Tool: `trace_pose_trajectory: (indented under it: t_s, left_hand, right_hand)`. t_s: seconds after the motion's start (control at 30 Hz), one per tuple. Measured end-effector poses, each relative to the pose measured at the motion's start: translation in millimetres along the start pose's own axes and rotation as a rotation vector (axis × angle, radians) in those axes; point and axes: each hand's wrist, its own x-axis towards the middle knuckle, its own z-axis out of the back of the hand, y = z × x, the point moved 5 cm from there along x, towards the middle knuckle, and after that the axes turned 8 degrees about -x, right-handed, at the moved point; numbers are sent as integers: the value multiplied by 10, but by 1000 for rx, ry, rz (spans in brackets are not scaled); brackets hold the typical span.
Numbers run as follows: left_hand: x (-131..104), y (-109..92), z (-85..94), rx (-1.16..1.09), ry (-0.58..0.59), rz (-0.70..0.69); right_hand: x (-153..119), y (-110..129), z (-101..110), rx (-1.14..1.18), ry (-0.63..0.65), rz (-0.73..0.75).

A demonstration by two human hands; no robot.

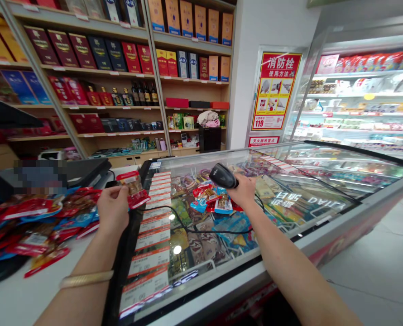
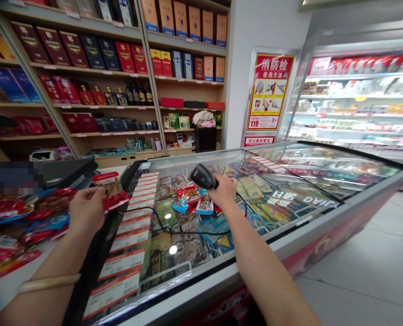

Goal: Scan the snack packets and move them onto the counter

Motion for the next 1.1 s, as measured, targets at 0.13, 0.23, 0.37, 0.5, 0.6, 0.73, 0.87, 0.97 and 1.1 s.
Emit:
trace_pose_trajectory:
  t_s: [0.13, 0.23, 0.37, 0.5, 0.6, 0.73, 0.87, 0.97, 1.1]
  left_hand:
    - [-145, 142, -228, -397, -24, 428]
    - [-291, 154, -363, -543, 9, 670]
    - [-410, 143, -456, -500, 68, 635]
    - [-463, 166, -518, -431, 134, 400]
    - [-480, 198, -544, -307, 184, 241]
    - [-512, 217, -605, -142, 286, 105]
    - [-561, 204, -651, -45, 332, 52]
    - [-599, 159, -675, -5, 355, -4]
    - [-637, 115, -703, 21, 380, -49]
  right_hand:
    - [-7, 25, 9, 17, -17, -2]
    - [-19, 75, 26, 37, -31, 19]
    - [-34, 150, 47, 120, -28, 41]
    - [-65, 248, 13, 316, 42, 118]
    - [-101, 314, -25, 423, 92, 177]
    - [-141, 379, -60, 412, 157, 230]
    - [-155, 423, -38, 384, 172, 257]
    - [-159, 449, -5, 387, 160, 278]
    - [-162, 483, 18, 426, 179, 304]
